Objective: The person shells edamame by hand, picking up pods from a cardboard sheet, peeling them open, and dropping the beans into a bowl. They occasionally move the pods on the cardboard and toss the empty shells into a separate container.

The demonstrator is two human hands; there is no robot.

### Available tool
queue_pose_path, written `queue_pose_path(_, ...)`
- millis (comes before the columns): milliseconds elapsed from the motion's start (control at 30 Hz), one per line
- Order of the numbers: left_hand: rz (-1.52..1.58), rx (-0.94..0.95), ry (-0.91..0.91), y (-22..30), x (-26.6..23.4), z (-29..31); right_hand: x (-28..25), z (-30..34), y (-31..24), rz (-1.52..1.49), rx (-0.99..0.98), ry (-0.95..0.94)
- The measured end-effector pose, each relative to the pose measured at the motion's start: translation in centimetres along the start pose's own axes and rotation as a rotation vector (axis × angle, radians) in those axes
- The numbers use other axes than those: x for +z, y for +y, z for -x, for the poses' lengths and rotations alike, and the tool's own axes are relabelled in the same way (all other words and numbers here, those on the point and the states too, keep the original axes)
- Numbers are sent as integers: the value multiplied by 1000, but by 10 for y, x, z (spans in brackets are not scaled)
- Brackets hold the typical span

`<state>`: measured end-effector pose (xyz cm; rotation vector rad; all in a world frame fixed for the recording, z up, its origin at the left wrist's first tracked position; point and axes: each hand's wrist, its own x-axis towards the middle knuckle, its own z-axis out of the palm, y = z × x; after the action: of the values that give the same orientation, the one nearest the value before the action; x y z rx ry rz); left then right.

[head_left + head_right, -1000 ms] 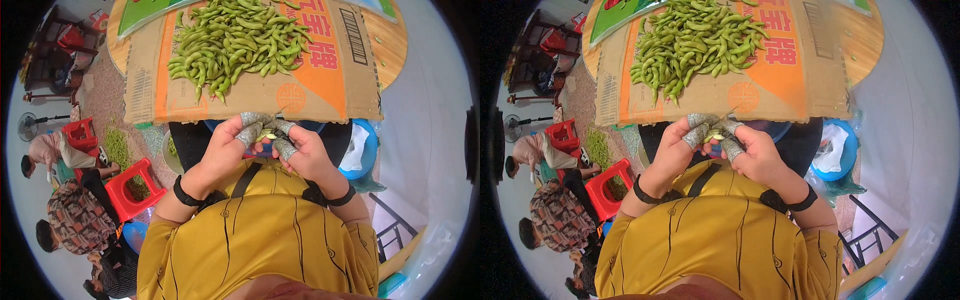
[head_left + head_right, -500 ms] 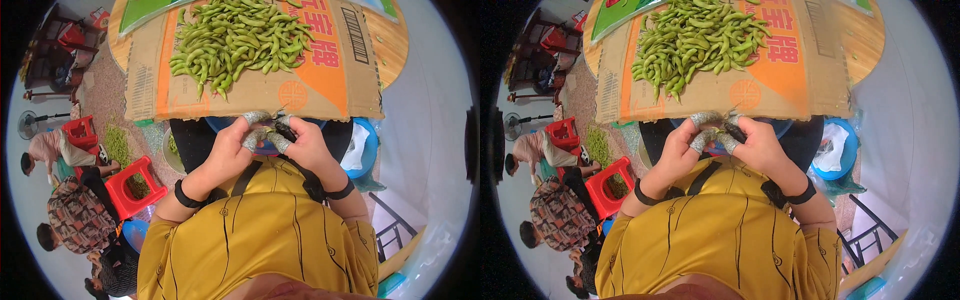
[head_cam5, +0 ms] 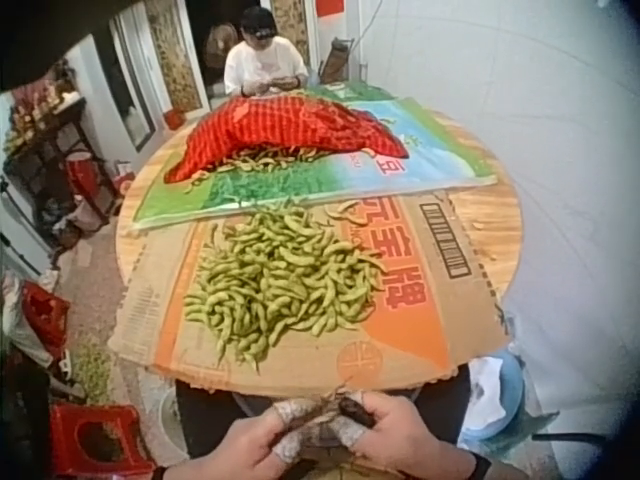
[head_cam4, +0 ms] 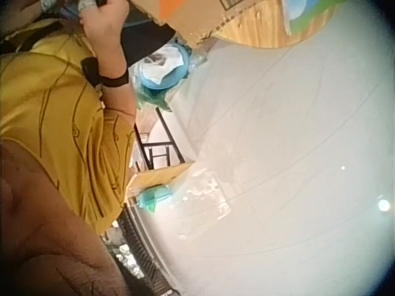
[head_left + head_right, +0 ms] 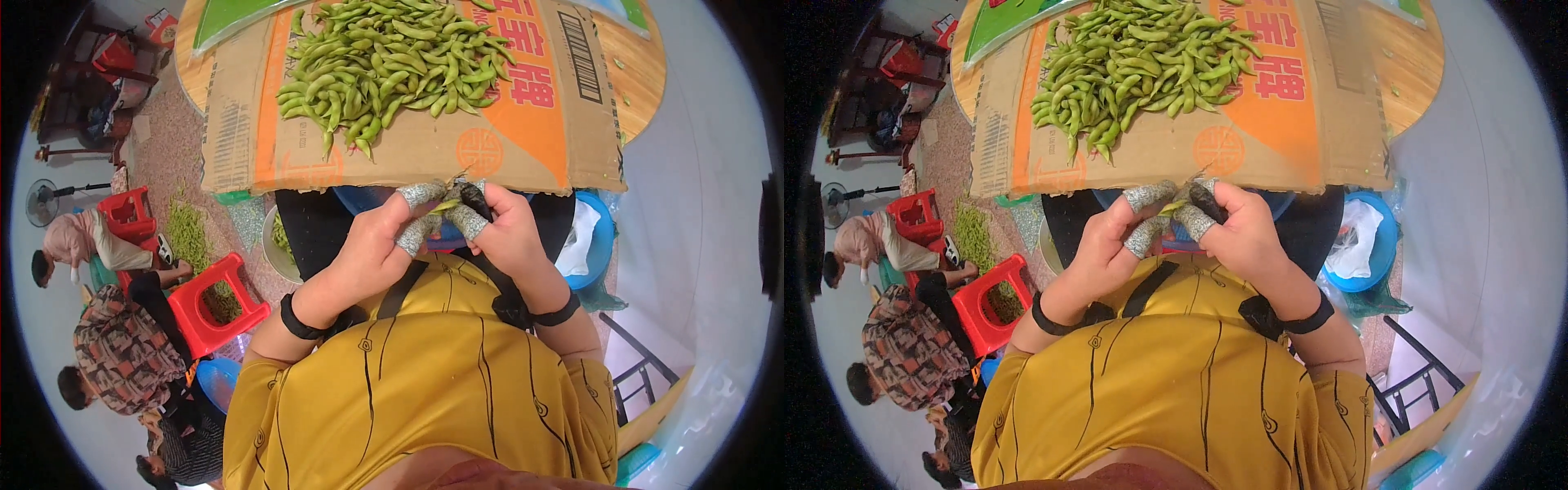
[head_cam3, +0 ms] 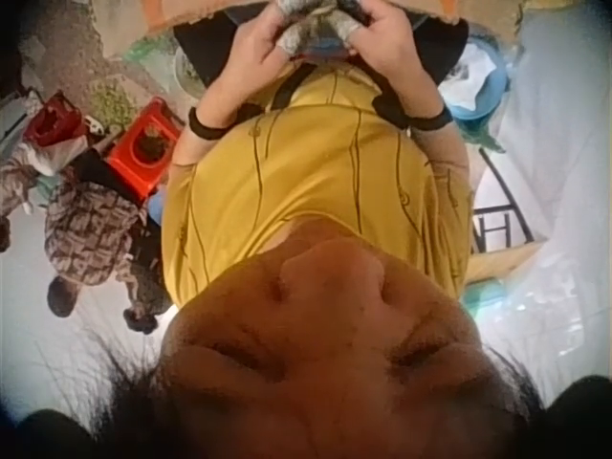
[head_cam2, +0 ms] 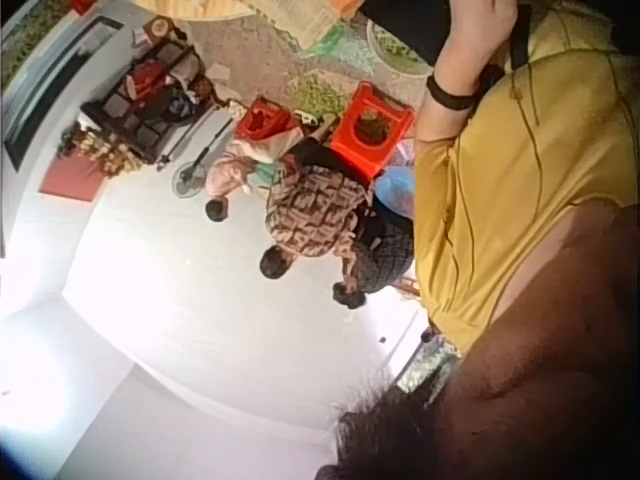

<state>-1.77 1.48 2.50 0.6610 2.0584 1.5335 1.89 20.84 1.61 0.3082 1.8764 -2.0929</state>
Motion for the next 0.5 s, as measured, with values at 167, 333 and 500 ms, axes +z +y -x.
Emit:
queue_pose_path(167, 442, -101, -81, 4, -5, -1, -2, 1, -13, -183, 103, -177)
queue_pose_path(333, 1441, -159, -329, -5, -4, -3, 8, 8, -17, -587, 99, -325)
queue_pose_path(500, 993, -91, -122, -4, -3, -2, 9, 1, -2, -498, 130, -207)
